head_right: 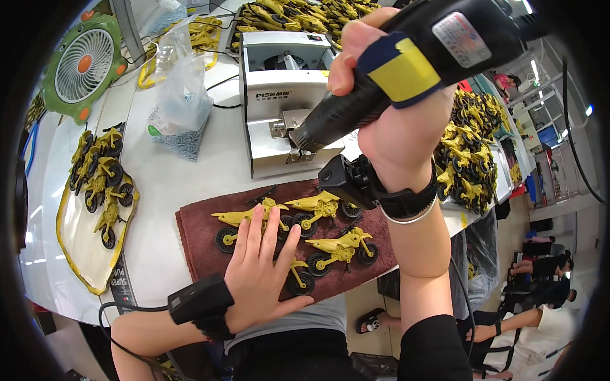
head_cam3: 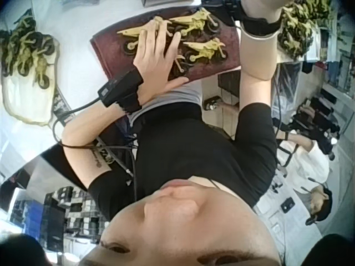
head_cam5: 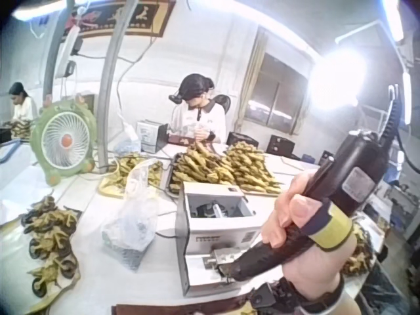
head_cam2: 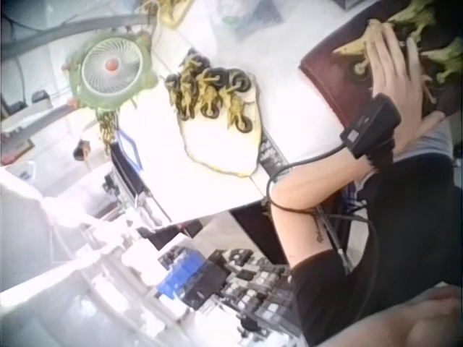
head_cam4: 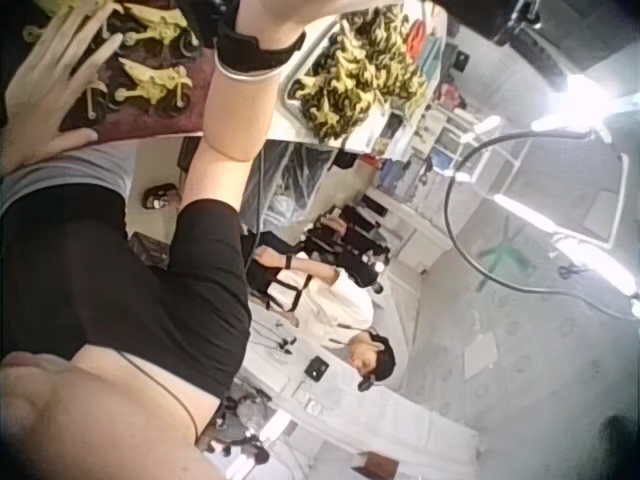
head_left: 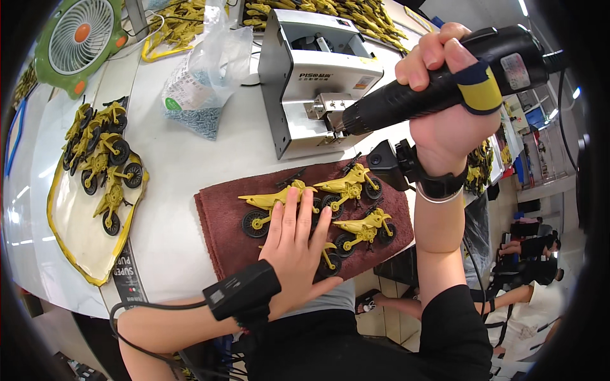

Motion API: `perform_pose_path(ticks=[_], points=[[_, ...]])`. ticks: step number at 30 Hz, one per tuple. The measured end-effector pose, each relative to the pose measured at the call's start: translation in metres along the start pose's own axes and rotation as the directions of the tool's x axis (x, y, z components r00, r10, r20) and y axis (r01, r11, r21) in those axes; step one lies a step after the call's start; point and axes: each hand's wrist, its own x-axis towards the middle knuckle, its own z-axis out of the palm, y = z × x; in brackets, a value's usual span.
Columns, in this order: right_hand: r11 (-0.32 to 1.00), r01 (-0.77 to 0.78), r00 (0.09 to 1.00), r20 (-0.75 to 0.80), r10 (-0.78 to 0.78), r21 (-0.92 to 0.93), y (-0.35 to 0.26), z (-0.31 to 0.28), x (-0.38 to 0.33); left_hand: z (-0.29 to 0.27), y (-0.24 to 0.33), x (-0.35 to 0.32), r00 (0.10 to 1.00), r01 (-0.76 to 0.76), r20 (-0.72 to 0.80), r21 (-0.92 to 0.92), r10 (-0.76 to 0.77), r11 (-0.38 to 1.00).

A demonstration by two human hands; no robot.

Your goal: Assembling components of toy motorcycles using a handheld electric screwdriver on a factory workbench.

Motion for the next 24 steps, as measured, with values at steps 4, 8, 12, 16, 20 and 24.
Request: perform_pose_path(ticks=[4, 8, 12, 16, 20, 24], points=[[0.996, 0.017, 1.0, 0.016, -0.016, -0.093, 0.009, 0.004, -0.002, 0.007, -0.005, -0.001, 0.998, 0.017, 0.055, 0.0, -0.017, 1.0], [0.985, 0.038, 0.999, 0.026, -0.035, -0.168, 0.011, 0.003, -0.001, 0.009, -0.005, -0.001, 0.999, 0.023, 0.039, -0.018, -0.022, 1.0], [0.997, -0.045, 0.997, 0.063, 0.049, -0.063, 0.007, 0.005, -0.005, 0.011, -0.008, -0.001, 0.999, 0.03, 0.029, -0.034, -0.029, 0.999], [0.971, -0.214, 0.962, 0.195, 0.191, 0.102, -0.017, 0.032, -0.033, 0.012, -0.004, -0.001, 0.999, 0.028, 0.02, -0.083, -0.027, 0.996], [0.899, -0.39, 0.916, 0.182, 0.357, 0.202, 0.0, 0.061, -0.062, 0.028, -0.014, -0.008, 0.99, 0.045, 0.14, -0.25, -0.01, 0.967], [0.873, -0.48, 0.876, 0.109, 0.47, 0.088, -0.004, 0.076, -0.07, 0.038, -0.012, -0.008, 0.979, 0.071, 0.202, -0.513, 0.04, 0.855]])
